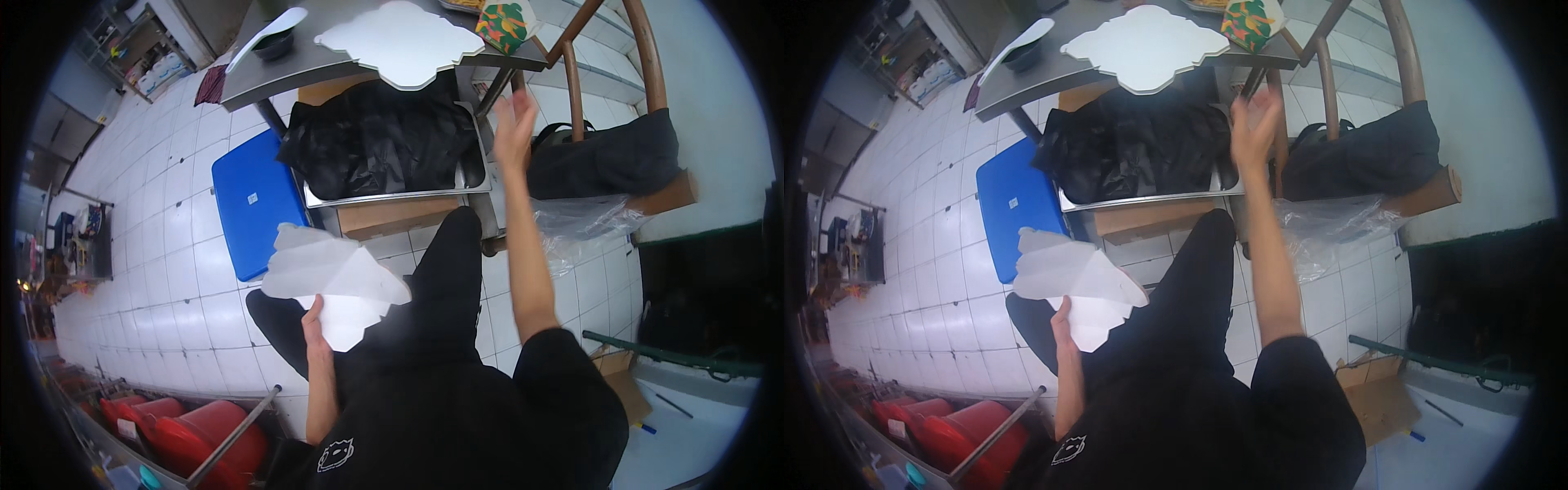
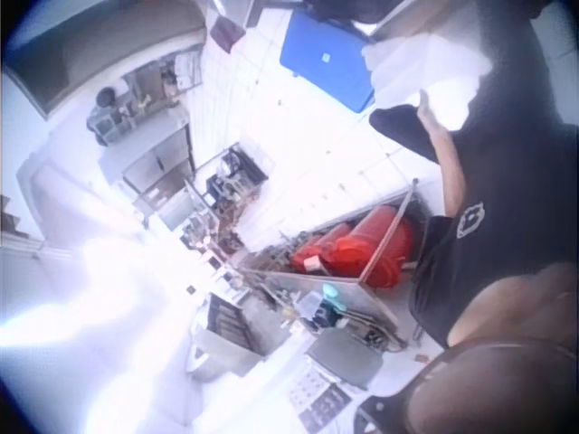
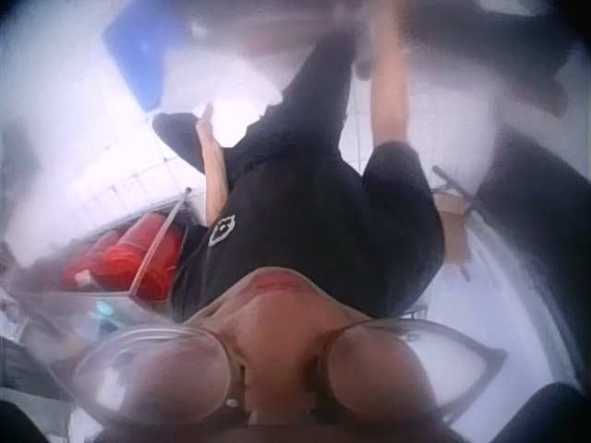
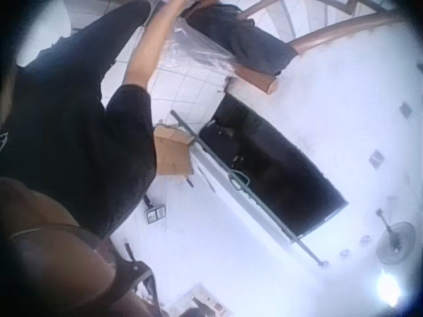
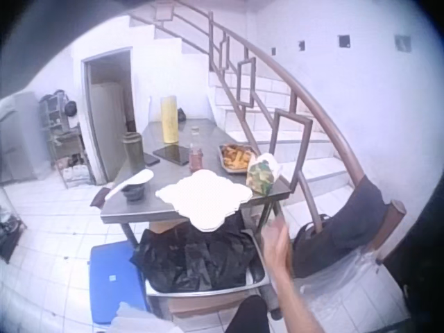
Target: The person assembles a white cloud-shaped food container by folding and tucking its flaps into place. They then place a colorful paper insert into the container and adjust it. The person handles the container repeatedly, folding and unfolding it while working in a commercial kitchen.
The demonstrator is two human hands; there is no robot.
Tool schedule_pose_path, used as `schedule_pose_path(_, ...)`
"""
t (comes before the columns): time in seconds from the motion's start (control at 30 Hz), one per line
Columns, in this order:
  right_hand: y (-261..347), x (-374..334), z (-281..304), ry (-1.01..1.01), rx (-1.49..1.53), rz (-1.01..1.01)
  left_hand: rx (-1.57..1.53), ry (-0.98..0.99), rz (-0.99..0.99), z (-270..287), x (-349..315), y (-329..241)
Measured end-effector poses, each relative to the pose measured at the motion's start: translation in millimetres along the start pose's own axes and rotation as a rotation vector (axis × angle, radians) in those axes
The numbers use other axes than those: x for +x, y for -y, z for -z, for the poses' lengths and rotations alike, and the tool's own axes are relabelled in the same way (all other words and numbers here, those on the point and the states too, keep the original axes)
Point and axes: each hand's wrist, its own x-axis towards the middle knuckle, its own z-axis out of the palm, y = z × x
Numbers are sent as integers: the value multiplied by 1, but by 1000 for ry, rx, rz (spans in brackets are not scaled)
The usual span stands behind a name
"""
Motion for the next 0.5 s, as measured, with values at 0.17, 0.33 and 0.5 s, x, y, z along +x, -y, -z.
schedule_pose_path(0.17, 78, -242, 38, 996, 687, -882, 269, -158, 38, 11, -42, -25)
schedule_pose_path(0.33, 100, -311, 95, 907, 792, -1052, 601, -5, 151, -1, -53, -36)
schedule_pose_path(0.5, 113, -302, 134, 615, 471, -1019, 353, 119, 255, -42, -51, -11)
